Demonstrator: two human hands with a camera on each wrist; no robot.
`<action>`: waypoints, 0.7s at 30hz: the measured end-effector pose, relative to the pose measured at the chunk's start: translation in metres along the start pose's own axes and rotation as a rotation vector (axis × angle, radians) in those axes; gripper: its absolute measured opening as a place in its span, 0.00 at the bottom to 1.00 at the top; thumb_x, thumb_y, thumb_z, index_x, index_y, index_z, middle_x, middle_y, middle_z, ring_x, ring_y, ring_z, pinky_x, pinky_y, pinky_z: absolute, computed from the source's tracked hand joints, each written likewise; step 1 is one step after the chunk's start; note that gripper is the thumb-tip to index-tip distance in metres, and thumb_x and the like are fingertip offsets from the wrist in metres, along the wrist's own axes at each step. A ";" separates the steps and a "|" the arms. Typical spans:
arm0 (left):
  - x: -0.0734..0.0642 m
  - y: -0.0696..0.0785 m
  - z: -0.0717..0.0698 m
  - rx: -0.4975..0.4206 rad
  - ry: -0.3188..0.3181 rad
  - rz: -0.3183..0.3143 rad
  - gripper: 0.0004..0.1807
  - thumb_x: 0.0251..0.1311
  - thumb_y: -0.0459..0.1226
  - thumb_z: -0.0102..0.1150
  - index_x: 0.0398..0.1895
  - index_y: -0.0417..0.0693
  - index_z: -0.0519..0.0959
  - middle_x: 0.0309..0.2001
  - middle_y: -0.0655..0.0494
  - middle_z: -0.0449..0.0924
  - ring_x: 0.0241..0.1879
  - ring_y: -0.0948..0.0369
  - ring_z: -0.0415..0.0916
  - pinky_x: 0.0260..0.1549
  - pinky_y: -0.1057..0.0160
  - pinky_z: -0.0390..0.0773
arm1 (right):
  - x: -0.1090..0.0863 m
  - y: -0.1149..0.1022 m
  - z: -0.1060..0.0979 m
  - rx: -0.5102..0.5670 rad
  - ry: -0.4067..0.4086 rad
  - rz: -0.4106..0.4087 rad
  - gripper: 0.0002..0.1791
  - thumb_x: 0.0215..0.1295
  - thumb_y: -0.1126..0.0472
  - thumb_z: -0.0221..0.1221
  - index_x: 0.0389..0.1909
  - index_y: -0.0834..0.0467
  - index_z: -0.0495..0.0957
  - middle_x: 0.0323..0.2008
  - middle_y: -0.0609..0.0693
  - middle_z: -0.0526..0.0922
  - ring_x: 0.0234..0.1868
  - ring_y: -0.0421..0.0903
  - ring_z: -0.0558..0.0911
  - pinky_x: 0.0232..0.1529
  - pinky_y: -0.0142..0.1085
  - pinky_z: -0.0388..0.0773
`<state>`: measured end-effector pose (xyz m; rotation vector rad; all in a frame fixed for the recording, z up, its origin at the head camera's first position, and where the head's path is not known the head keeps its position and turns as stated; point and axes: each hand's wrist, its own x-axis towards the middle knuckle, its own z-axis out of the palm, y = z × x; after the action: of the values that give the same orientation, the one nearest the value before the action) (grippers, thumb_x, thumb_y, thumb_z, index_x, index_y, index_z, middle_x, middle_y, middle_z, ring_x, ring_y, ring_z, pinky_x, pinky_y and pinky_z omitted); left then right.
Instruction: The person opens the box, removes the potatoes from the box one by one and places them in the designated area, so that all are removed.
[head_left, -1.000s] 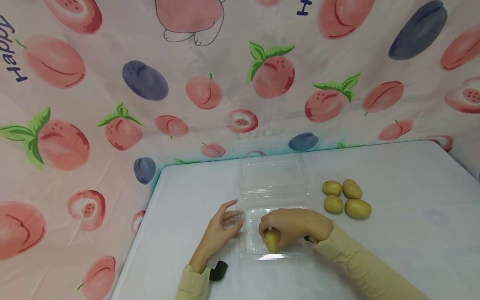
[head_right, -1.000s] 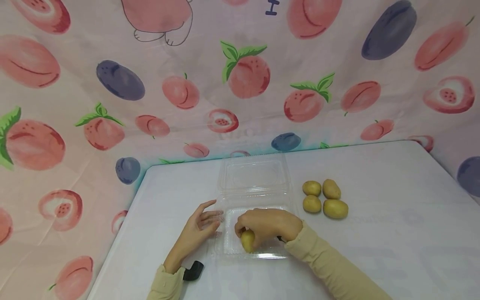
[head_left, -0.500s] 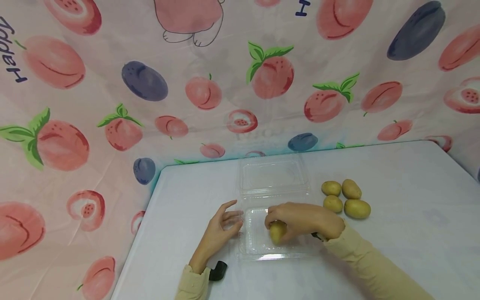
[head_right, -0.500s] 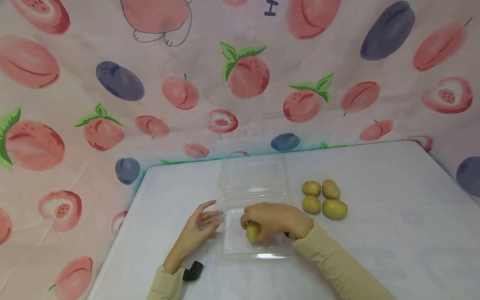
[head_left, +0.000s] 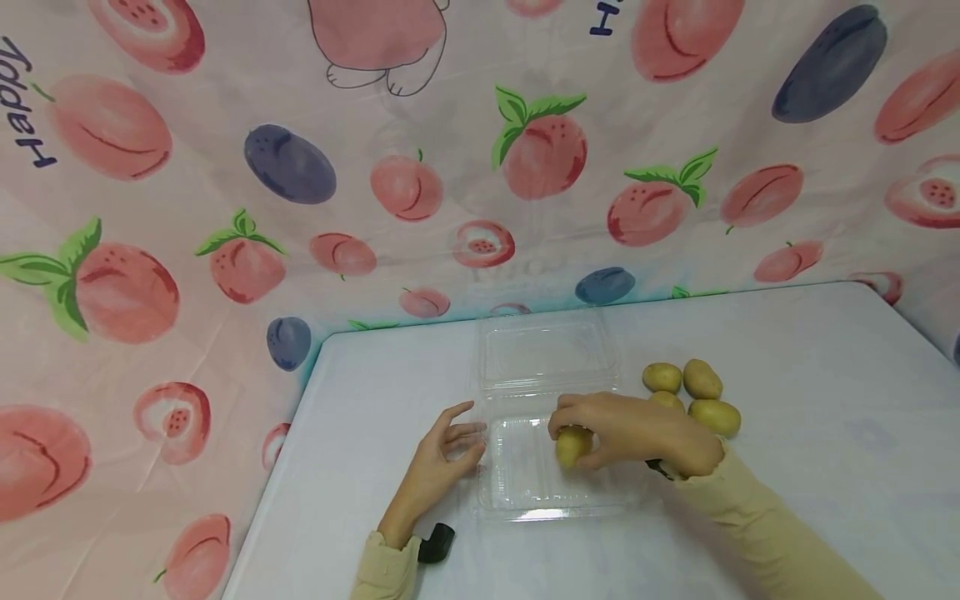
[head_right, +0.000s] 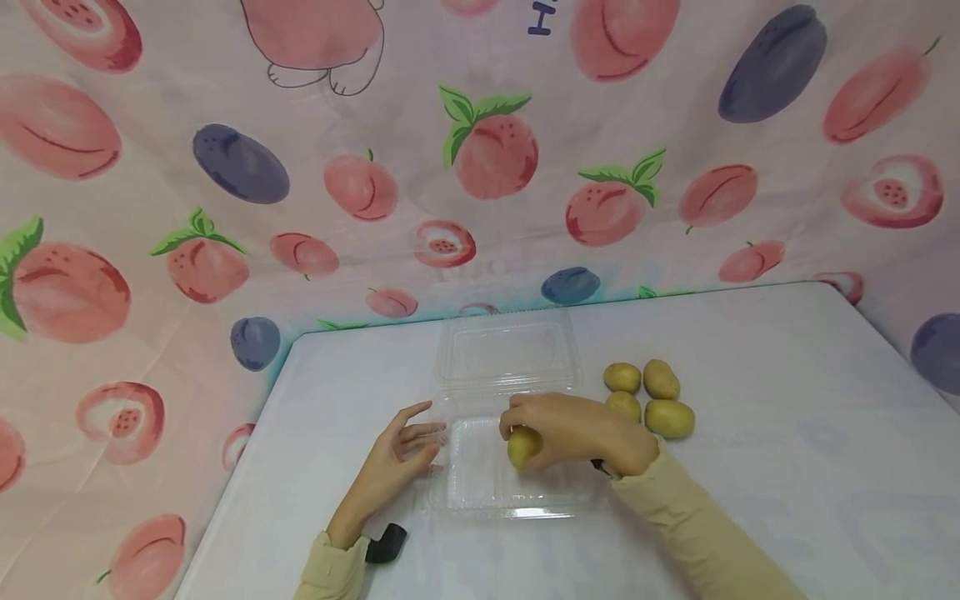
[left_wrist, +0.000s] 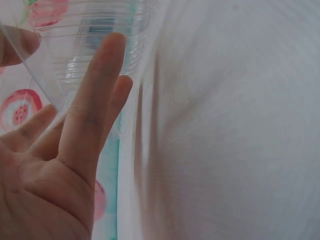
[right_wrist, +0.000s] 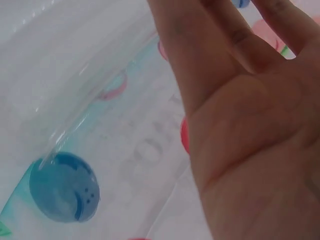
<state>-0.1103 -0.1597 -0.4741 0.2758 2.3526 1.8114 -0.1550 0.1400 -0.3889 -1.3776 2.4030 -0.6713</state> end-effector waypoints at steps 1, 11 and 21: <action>0.000 0.000 0.000 0.000 0.000 0.000 0.35 0.65 0.33 0.63 0.74 0.51 0.62 0.60 0.40 0.77 0.59 0.45 0.77 0.39 0.63 0.86 | -0.002 0.001 -0.001 0.004 0.007 0.000 0.17 0.54 0.65 0.72 0.42 0.52 0.79 0.38 0.39 0.74 0.37 0.35 0.74 0.40 0.30 0.78; 0.001 0.000 0.000 0.008 0.002 -0.001 0.35 0.65 0.33 0.63 0.74 0.51 0.62 0.59 0.41 0.78 0.58 0.46 0.78 0.39 0.63 0.86 | -0.017 0.010 -0.011 -0.009 0.086 -0.012 0.17 0.56 0.64 0.71 0.45 0.52 0.79 0.42 0.39 0.75 0.38 0.34 0.75 0.41 0.31 0.79; 0.000 0.001 0.000 0.003 0.004 -0.005 0.35 0.64 0.33 0.64 0.73 0.51 0.62 0.60 0.40 0.78 0.59 0.45 0.77 0.39 0.63 0.86 | -0.030 0.015 -0.014 -0.022 0.119 0.023 0.17 0.56 0.63 0.70 0.44 0.48 0.79 0.43 0.37 0.75 0.40 0.32 0.76 0.44 0.30 0.79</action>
<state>-0.1102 -0.1597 -0.4730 0.2670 2.3564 1.8086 -0.1570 0.1762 -0.3844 -1.3522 2.5213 -0.7422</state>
